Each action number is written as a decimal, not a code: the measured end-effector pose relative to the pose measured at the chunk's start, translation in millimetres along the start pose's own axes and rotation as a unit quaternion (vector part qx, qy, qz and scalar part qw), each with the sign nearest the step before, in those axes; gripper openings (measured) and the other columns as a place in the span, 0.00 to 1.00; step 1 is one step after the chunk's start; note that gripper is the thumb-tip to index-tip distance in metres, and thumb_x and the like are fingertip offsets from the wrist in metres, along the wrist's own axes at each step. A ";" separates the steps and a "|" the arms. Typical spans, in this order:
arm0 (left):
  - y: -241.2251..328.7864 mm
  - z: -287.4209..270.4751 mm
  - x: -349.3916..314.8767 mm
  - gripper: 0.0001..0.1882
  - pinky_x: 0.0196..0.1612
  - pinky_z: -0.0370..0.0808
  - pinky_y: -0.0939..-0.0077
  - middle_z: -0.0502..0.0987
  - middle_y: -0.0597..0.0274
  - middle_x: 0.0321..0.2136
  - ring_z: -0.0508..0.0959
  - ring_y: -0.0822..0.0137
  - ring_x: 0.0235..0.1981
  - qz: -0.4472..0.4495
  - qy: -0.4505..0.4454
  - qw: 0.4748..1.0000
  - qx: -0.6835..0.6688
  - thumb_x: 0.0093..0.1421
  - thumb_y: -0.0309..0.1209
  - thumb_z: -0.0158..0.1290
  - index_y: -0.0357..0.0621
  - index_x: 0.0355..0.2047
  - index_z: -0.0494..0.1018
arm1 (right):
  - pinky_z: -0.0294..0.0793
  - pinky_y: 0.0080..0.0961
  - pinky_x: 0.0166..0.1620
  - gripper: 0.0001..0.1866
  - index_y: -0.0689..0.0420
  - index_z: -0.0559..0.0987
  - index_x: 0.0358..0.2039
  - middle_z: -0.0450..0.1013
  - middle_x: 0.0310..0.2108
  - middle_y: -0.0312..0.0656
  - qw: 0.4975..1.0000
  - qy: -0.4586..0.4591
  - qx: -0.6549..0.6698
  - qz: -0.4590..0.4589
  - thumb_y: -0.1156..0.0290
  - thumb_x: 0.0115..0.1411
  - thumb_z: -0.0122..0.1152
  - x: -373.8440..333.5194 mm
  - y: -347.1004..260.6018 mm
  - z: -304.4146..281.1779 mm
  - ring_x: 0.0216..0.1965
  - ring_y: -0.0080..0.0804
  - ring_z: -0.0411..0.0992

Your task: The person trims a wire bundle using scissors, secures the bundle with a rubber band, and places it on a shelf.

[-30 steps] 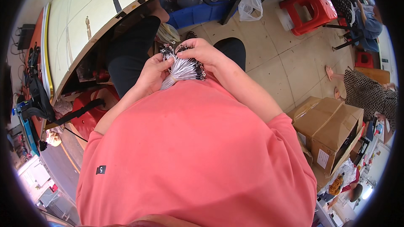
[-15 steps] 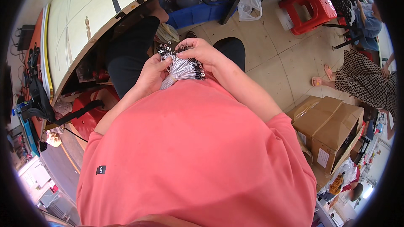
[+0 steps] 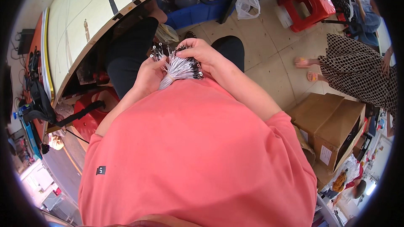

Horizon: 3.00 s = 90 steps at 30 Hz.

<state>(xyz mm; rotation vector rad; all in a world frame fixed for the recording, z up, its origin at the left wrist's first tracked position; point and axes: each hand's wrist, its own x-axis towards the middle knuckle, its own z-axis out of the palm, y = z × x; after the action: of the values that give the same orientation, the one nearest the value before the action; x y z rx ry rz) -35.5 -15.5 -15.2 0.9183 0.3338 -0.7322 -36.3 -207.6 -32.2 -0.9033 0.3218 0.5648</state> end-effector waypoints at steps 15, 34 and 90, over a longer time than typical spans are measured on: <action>-3.7 -1.1 1.9 0.09 0.41 0.73 0.69 0.73 0.59 0.35 0.75 0.67 0.36 0.023 -0.008 1.000 0.004 0.58 0.21 0.47 0.38 0.39 0.65 | 0.74 0.22 0.42 0.17 0.63 0.72 0.41 0.73 0.35 0.42 0.999 -0.020 -0.025 -0.031 0.84 0.48 0.60 -4.1 -1.5 1.0 0.36 0.27 0.73; -1.6 -3.0 3.7 0.11 0.39 0.72 0.71 0.74 0.63 0.33 0.75 0.70 0.35 0.024 0.000 0.999 0.037 0.54 0.22 0.52 0.41 0.38 0.66 | 0.73 0.23 0.45 0.23 0.64 0.67 0.47 0.71 0.39 0.44 0.999 -0.021 -0.020 -0.035 0.85 0.48 0.57 -1.0 -0.5 2.2 0.40 0.30 0.72; -3.0 -8.5 14.1 0.08 0.38 0.75 0.68 0.75 0.54 0.33 0.77 0.64 0.34 0.038 0.062 0.997 0.034 0.61 0.25 0.44 0.32 0.38 0.69 | 0.65 0.25 0.51 0.26 0.57 0.67 0.47 0.68 0.43 0.40 0.819 0.129 -0.453 -0.328 0.80 0.46 0.61 -1.3 1.5 19.4 0.48 0.29 0.67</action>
<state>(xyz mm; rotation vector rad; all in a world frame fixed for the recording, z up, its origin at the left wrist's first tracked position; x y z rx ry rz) -27.2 -15.8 -29.7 1.0381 0.3840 -0.6214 -37.7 -191.6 -21.2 -1.9252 -0.0646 -0.1046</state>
